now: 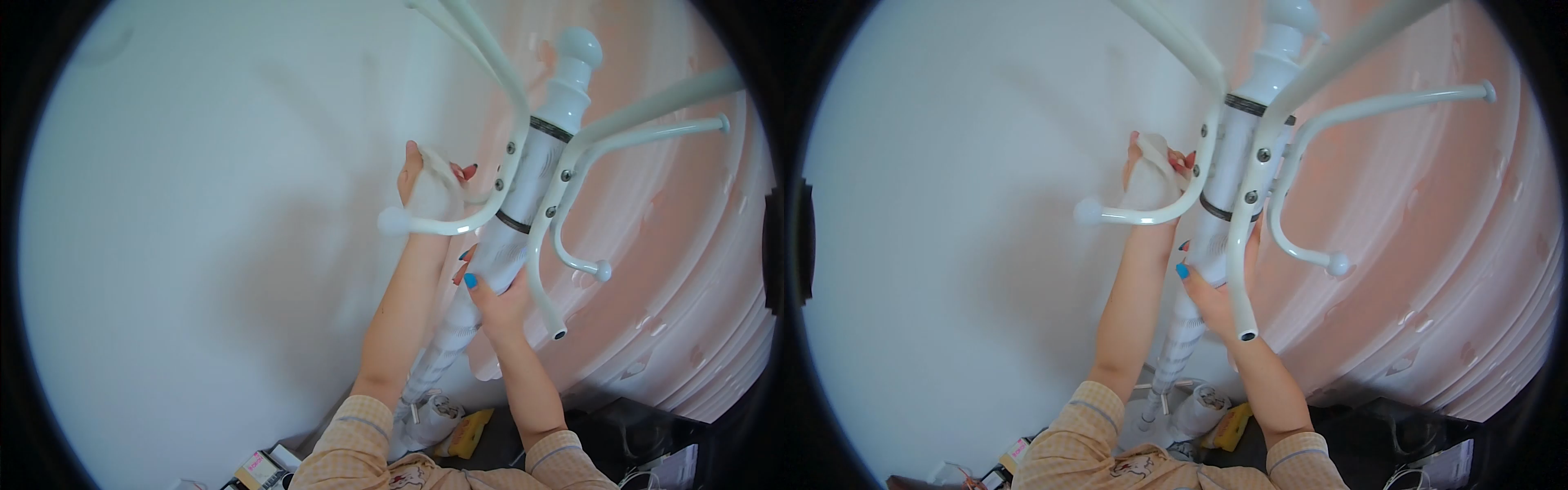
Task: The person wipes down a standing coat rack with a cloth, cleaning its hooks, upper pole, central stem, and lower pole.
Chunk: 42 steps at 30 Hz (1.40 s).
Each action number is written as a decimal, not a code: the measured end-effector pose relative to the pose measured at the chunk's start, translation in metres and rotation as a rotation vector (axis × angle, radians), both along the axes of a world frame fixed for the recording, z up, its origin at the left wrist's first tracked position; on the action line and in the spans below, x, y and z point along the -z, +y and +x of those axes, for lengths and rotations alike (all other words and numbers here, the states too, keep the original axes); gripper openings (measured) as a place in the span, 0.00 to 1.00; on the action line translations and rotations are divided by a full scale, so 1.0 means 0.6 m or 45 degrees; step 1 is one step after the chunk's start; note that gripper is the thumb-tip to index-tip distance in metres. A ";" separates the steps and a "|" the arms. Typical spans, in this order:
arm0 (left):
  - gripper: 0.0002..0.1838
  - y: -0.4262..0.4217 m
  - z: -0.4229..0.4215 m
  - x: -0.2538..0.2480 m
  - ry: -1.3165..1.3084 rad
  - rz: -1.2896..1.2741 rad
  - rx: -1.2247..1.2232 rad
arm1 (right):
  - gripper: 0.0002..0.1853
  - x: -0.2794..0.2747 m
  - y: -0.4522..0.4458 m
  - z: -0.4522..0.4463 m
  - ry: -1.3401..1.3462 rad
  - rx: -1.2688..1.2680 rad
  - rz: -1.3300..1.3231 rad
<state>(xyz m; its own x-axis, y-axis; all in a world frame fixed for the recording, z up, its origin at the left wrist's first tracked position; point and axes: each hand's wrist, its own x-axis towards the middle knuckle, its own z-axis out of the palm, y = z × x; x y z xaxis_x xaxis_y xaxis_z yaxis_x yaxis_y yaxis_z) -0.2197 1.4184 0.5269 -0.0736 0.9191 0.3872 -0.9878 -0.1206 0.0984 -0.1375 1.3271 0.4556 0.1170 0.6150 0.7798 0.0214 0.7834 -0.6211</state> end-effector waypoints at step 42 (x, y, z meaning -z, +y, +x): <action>0.28 -0.195 -0.097 0.244 0.173 -0.274 -0.091 | 0.31 0.050 -0.032 0.029 -0.124 0.285 0.254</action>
<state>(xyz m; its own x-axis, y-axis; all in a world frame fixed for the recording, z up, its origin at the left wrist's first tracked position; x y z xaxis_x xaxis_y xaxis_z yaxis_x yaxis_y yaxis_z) -0.2779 1.3012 0.3807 -0.1017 0.9757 0.1939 -0.9535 -0.1512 0.2606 -0.1204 1.3081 0.4253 0.1513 0.4163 0.8966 0.2589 0.8587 -0.4424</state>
